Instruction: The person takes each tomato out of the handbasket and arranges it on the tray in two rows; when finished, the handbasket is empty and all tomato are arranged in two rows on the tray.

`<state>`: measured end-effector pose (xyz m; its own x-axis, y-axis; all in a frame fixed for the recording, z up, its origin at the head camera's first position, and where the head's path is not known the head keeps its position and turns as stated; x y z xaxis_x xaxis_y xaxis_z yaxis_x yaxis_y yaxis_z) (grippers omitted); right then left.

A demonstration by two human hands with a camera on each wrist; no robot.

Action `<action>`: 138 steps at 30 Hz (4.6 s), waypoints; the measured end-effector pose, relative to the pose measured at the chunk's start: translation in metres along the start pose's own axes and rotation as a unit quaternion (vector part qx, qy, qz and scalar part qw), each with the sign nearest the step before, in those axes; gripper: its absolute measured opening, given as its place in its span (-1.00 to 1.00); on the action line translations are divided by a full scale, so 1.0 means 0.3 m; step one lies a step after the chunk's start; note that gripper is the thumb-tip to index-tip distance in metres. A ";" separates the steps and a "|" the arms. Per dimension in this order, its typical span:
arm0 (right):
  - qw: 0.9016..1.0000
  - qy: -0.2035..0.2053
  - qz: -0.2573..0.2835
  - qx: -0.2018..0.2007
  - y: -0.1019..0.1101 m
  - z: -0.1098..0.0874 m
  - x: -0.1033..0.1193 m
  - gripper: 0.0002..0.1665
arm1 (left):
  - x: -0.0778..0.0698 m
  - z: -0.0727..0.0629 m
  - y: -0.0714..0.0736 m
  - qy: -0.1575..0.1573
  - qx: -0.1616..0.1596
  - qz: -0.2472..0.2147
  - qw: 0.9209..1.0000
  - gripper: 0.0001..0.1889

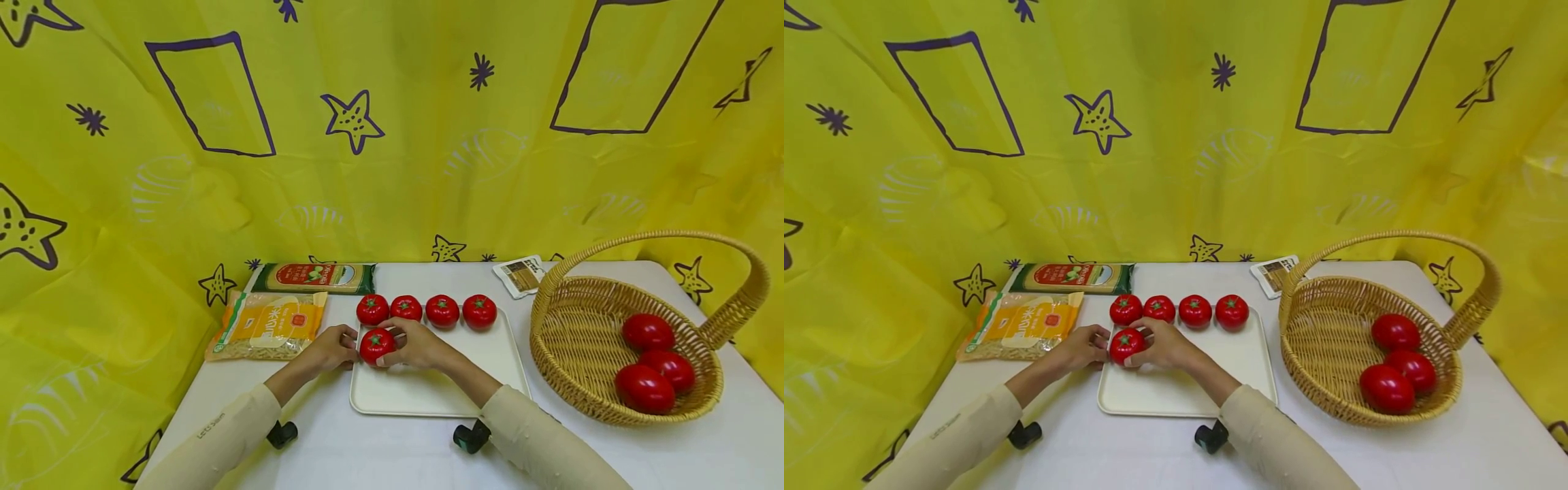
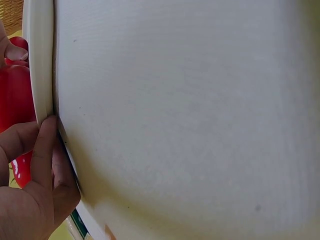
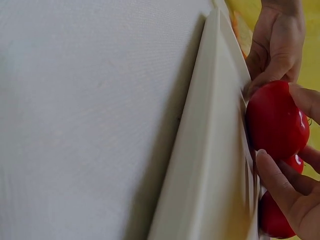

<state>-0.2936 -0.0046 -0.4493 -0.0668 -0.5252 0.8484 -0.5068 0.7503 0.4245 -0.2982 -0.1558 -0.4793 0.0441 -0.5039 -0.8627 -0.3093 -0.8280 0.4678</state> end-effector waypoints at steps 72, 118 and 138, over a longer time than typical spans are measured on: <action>0.994 0.062 -0.076 0.047 0.551 -0.556 -0.146 -0.34 | 0.009 0.006 -0.003 0.002 0.003 0.001 1.000 -0.60; 0.972 -0.122 -0.178 -0.090 1.050 -0.646 -0.519 -0.24 | 0.002 0.000 -0.001 0.004 0.006 0.002 1.000 -0.61; 0.983 -0.153 -0.100 -0.028 1.018 -0.576 -0.582 -0.21 | -0.008 -0.005 -0.004 0.003 0.007 0.000 1.000 -0.60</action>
<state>-0.2882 0.3857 -0.4131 -0.2301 -0.7535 0.6159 -0.4885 0.6368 0.5966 -0.2965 -0.1540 -0.4776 0.0504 -0.5049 -0.8617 -0.3226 -0.8248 0.4644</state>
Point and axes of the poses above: each hand's wrist, its own z-axis towards the middle knuckle, its own y-axis out of the back of the hand, x = y × z, the point moved 10 cm from there along z, towards the middle knuckle, and after that the axes turned 13 degrees about -y, right-handed, at the moved point
